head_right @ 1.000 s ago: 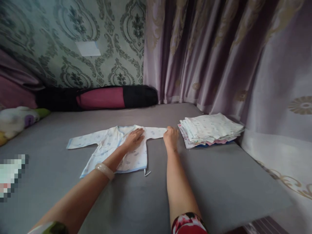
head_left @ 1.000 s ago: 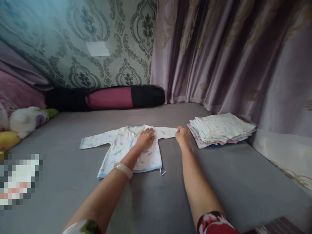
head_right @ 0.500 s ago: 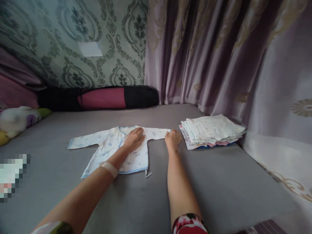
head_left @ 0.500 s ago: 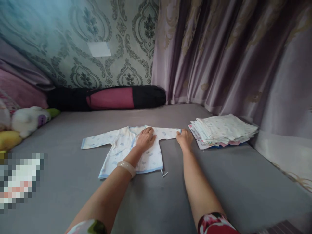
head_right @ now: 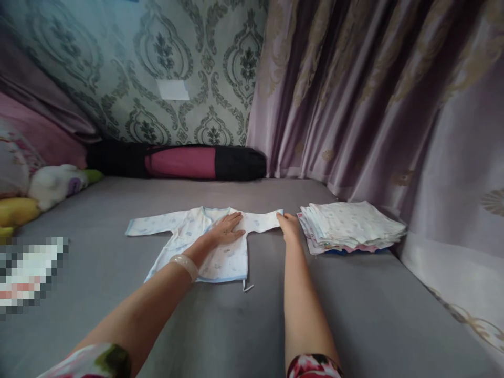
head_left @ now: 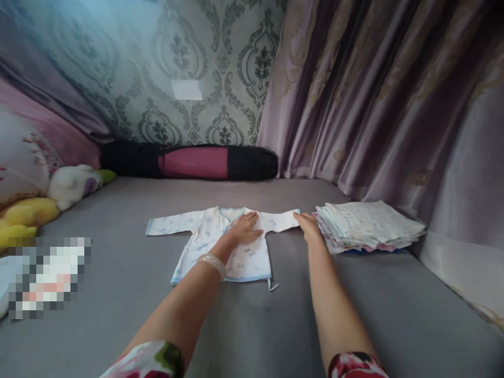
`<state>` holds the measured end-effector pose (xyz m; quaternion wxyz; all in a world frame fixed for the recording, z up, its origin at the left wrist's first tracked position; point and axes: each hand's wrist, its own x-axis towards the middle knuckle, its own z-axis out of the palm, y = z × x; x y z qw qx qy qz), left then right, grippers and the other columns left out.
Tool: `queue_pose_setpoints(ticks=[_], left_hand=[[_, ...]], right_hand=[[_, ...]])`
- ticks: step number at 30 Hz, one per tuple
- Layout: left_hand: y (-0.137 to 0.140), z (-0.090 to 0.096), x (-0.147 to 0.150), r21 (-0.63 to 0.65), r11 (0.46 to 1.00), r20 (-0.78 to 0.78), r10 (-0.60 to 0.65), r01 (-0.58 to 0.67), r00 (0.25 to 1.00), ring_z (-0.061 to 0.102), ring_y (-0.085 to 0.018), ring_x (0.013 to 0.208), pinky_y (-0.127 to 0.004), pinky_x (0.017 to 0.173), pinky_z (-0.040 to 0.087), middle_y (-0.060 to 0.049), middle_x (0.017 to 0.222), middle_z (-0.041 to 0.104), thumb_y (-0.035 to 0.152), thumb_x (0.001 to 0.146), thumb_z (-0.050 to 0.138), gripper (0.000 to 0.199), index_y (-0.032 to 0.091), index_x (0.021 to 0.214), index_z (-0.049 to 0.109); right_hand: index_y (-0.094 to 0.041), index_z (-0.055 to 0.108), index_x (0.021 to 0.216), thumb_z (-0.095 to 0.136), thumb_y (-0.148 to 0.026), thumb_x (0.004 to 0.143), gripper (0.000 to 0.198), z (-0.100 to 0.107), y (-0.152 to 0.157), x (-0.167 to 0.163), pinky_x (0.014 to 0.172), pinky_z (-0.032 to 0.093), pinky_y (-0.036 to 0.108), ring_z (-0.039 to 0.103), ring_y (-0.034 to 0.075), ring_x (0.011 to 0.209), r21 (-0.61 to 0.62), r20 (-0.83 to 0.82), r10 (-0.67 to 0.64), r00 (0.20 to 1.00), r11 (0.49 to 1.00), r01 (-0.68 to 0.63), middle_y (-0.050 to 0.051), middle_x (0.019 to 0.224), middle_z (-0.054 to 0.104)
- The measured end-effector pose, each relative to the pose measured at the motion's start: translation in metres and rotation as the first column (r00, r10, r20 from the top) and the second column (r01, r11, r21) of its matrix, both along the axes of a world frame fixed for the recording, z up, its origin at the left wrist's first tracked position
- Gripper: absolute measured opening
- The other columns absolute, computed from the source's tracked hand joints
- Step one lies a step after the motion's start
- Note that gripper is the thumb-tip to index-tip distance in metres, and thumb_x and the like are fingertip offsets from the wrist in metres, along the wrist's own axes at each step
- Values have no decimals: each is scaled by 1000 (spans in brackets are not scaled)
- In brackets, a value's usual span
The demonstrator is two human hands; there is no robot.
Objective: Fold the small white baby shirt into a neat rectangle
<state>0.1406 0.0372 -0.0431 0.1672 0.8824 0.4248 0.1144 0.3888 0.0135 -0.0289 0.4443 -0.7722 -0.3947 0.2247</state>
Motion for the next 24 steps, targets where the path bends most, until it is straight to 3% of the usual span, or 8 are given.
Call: queue_pose_setpoints(ticks=[2, 4, 7, 8, 9, 15, 19, 24], left_hand=[[1, -1, 0, -6, 1000, -4, -5, 5, 1000, 23, -26, 143, -42, 118, 16, -14, 154, 30, 48, 87, 47, 68, 13, 144, 35], [2, -2, 1, -10, 1000, -9, -12, 12, 1000, 21, -27, 144, -44, 118, 16, -14, 155, 28, 50, 88, 46, 69, 13, 145, 32], [3, -3, 2, -28, 1000, -27, -12, 11, 1000, 18, -28, 145, -47, 117, 16, -14, 156, 25, 54, 89, 42, 70, 15, 146, 29], [3, -3, 3, -34, 999, -34, -15, 14, 999, 17, -29, 145, -47, 117, 15, -14, 156, 24, 55, 90, 40, 70, 15, 146, 28], [3, -3, 3, -41, 999, -40, -19, 18, 999, 16, -29, 145, -48, 117, 14, -14, 156, 23, 56, 90, 39, 70, 15, 146, 28], [5, -4, 5, -37, 999, -43, -15, 13, 999, 15, -31, 145, -52, 115, 17, -16, 156, 24, 59, 91, 38, 72, 15, 147, 25], [6, -2, 4, -31, 999, -45, -17, 16, 999, 17, -32, 144, -51, 114, 21, -16, 155, 25, 61, 90, 38, 74, 15, 146, 27], [9, 3, 4, -35, 999, -38, 4, -5, 999, 23, -35, 141, -51, 112, 24, -16, 153, 29, 67, 83, 45, 82, 16, 146, 29]], right_hand=[[-20, 54, 69, 55, -30, 81, 16, 7, 3, -7, 60, 49, 23, 63, 17, 68, 53, -127, 2, 992, 999, 5, -2, 61, 61], [-20, 54, 76, 54, -25, 84, 10, 17, 4, -16, 63, 52, 24, 64, 15, 68, 119, -375, 40, 926, 993, 5, -1, 69, 65], [-21, 51, 83, 49, -17, 90, 8, 36, -1, -31, 70, 56, 33, 66, 16, 73, 229, -734, 165, 659, 973, 11, 0, 76, 68], [-21, 50, 85, 47, -16, 92, 10, 43, -3, -36, 72, 56, 36, 66, 16, 74, 244, -780, 192, 596, 970, 7, 0, 77, 68], [-21, 49, 86, 44, -17, 95, 11, 49, -5, -41, 74, 56, 39, 67, 17, 74, 241, -789, 198, 582, 971, -5, 0, 77, 68], [-19, 49, 95, 36, -23, 100, 15, 71, -2, -72, 70, 58, 42, 66, 16, 66, 151, -731, 90, 676, 988, 31, 0, 71, 66], [-16, 54, 98, 38, -23, 98, 17, 69, 4, -94, 65, 58, 36, 65, 16, 60, 143, -712, 18, 702, 982, 119, 2, 68, 64], [-13, 58, 95, 42, -19, 92, 18, 62, 8, -115, 59, 56, 28, 63, 14, 58, 175, -692, 24, 721, 975, 136, 4, 71, 65]])
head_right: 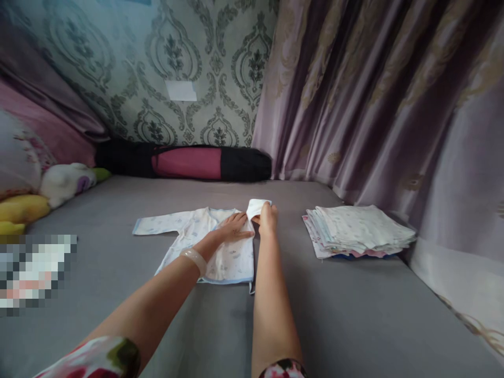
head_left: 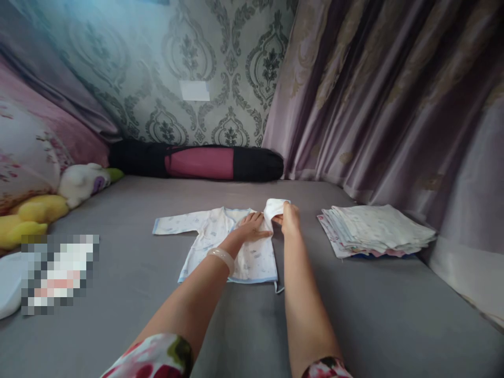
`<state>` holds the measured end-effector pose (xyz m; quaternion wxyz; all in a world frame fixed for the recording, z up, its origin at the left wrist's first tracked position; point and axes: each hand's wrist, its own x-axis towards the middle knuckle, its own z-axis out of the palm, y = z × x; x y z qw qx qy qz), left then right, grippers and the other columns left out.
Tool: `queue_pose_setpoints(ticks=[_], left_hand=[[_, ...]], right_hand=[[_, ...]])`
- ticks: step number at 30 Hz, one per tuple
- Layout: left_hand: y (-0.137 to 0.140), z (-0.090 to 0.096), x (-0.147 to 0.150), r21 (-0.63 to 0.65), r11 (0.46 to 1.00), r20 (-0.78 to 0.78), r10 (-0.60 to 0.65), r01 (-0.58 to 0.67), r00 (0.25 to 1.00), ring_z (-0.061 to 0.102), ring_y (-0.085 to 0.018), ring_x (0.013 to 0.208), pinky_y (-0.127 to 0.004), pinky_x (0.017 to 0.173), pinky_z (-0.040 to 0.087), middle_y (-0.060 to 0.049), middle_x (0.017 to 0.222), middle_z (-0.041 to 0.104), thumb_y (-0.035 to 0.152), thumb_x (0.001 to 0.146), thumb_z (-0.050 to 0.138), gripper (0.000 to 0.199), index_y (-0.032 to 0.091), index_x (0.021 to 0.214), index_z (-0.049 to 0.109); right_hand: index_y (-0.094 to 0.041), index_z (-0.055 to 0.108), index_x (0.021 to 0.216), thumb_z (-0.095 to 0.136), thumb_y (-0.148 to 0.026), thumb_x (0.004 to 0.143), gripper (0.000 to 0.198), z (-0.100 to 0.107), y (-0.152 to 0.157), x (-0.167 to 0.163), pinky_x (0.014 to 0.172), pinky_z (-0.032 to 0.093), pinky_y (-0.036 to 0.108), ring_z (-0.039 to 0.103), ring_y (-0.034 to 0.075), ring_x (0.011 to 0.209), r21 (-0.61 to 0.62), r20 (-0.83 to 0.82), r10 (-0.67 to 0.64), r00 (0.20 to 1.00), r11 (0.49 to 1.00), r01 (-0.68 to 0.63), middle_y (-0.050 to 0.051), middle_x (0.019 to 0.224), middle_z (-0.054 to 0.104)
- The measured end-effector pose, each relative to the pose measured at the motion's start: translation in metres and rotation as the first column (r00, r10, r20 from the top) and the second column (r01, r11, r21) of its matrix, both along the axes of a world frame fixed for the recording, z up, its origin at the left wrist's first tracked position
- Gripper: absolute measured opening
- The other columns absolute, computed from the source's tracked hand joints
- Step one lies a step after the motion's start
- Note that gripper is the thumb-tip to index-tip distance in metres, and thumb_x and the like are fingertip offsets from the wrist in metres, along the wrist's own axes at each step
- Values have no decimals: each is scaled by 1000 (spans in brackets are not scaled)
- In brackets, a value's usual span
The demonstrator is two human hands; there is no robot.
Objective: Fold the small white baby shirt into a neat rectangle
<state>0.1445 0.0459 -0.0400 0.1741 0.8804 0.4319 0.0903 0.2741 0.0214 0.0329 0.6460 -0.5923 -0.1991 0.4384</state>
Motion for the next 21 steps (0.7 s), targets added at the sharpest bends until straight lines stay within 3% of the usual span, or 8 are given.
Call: queue_pose_setpoints(ticks=[7, 15, 21], left_hand=[[12, 6, 1, 32, 999, -54, 42, -40, 998, 33, -41, 130, -56, 104, 31, -15, 145, 36, 75, 67, 58, 87, 26, 137, 43], [10, 18, 2, 27, 998, -65, 65, -63, 996, 41, -41, 122, -55, 101, 35, -15, 137, 45, 69, 63, 67, 81, 26, 130, 53], [5, 28, -22, 24, 994, 81, -105, 103, 991, 45, -31, 126, -42, 105, 38, -10, 133, 53, 53, 70, 72, 71, 25, 131, 50]], right_hand=[[-14, 59, 89, 44, -19, 86, 16, -12, 4, -17, 54, 55, 25, 64, 15, 58, 18, -67, -25, 997, 999, 26, 3, 70, 65], [-15, 58, 86, 43, -18, 86, 16, -17, 1, -28, 56, 57, 26, 65, 16, 62, 2, -158, -40, 987, 999, 41, 3, 68, 65], [-16, 57, 83, 42, -18, 87, 16, -19, 1, -33, 56, 57, 27, 65, 15, 61, -1, -190, -11, 982, 1000, 11, 3, 71, 65]])
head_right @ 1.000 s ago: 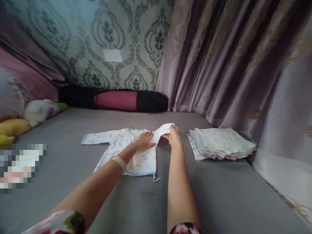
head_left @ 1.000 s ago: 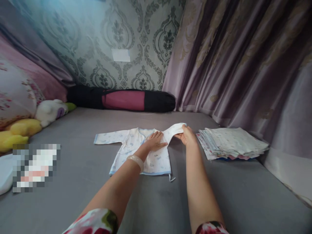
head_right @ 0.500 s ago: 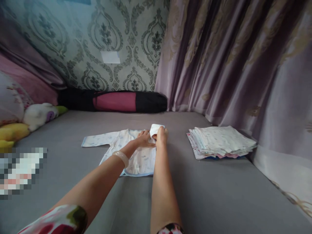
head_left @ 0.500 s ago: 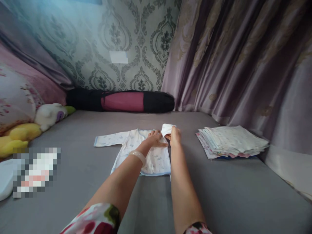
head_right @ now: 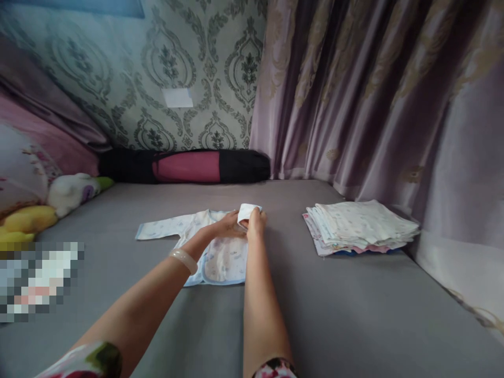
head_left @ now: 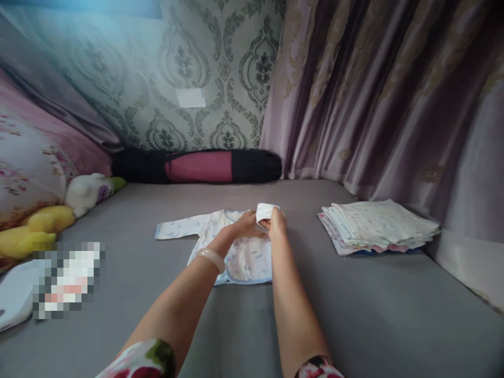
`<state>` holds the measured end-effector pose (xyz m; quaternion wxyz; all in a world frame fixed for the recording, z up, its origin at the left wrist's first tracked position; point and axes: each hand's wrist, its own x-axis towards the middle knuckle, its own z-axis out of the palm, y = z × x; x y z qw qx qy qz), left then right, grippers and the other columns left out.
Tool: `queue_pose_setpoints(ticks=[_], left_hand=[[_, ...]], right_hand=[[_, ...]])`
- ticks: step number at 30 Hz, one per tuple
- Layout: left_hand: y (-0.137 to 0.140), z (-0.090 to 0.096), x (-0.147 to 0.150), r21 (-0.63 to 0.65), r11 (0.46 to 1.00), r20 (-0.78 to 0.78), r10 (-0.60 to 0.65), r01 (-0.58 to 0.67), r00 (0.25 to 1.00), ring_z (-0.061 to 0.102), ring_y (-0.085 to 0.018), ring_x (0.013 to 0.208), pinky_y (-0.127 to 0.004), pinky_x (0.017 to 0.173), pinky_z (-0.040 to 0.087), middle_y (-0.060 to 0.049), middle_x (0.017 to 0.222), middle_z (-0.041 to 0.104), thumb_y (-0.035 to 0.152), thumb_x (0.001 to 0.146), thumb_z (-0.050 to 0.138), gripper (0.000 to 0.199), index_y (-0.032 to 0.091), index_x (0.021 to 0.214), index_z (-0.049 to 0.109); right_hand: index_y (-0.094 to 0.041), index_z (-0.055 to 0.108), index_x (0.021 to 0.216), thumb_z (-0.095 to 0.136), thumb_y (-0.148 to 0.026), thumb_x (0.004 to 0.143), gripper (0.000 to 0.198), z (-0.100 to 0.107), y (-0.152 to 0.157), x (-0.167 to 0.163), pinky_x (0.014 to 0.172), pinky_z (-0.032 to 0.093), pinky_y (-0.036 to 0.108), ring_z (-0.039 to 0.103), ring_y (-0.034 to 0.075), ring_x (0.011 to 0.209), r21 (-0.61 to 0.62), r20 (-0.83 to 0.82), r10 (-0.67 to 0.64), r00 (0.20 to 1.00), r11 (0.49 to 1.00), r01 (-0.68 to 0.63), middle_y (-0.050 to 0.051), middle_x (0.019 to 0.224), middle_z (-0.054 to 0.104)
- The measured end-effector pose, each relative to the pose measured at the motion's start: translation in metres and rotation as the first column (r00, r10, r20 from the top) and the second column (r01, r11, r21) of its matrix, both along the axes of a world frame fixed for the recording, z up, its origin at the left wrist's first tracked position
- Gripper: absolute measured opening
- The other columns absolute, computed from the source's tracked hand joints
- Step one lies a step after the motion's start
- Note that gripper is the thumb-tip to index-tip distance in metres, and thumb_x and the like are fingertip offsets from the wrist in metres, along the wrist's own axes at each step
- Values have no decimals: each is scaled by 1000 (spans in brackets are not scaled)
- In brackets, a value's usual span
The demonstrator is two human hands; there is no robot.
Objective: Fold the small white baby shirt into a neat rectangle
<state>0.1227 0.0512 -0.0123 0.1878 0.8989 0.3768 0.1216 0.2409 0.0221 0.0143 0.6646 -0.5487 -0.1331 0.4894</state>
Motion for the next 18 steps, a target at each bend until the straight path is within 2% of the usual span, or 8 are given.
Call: queue_pose_setpoints(ticks=[2, 6, 10, 14, 18], left_hand=[[-3, 1, -16, 15, 1000, 47, 12, -13, 999, 46, -28, 127, -37, 105, 38, -11, 134, 53, 49, 72, 71, 67, 22, 131, 50], [-17, -3, -53, 26, 985, 33, 171, -172, 985, 46, -30, 128, -38, 103, 40, -17, 139, 48, 50, 76, 67, 72, 15, 135, 45], [-41, -11, -82, 72, 973, 4, 221, -220, 975, 50, -30, 124, -40, 102, 41, -17, 133, 53, 43, 81, 62, 54, 16, 127, 52], [-65, -17, -92, 86, 974, 21, 206, -208, 978, 51, -28, 123, -39, 103, 42, -16, 131, 54, 38, 85, 57, 44, 17, 124, 54], [-79, -20, -89, 70, 976, 100, 197, -205, 975, 57, -25, 115, -37, 98, 46, -14, 126, 58, 34, 88, 51, 39, 17, 123, 54]], right_hand=[[-16, 57, 83, 43, -17, 86, 14, -1, 1, -4, 55, 56, 26, 64, 15, 60, 0, 2, 22, 1000, 1000, -22, 3, 73, 65], [-16, 56, 82, 43, -14, 83, 13, -6, 3, -12, 55, 56, 27, 63, 14, 60, -3, 25, 34, 999, 999, -34, 3, 74, 64], [-18, 53, 82, 44, -13, 81, 11, -14, 6, -21, 58, 56, 27, 64, 15, 63, -32, 2, 56, 998, 998, -56, 1, 73, 63], [-19, 51, 78, 44, -13, 79, 9, -20, 7, -29, 58, 56, 28, 62, 14, 62, -49, -7, 82, 997, 995, -83, -1, 67, 61], [-19, 50, 73, 46, -16, 80, 8, -22, 5, -38, 55, 54, 25, 58, 13, 56, -27, -1, 126, 992, 992, -126, -3, 60, 56]])
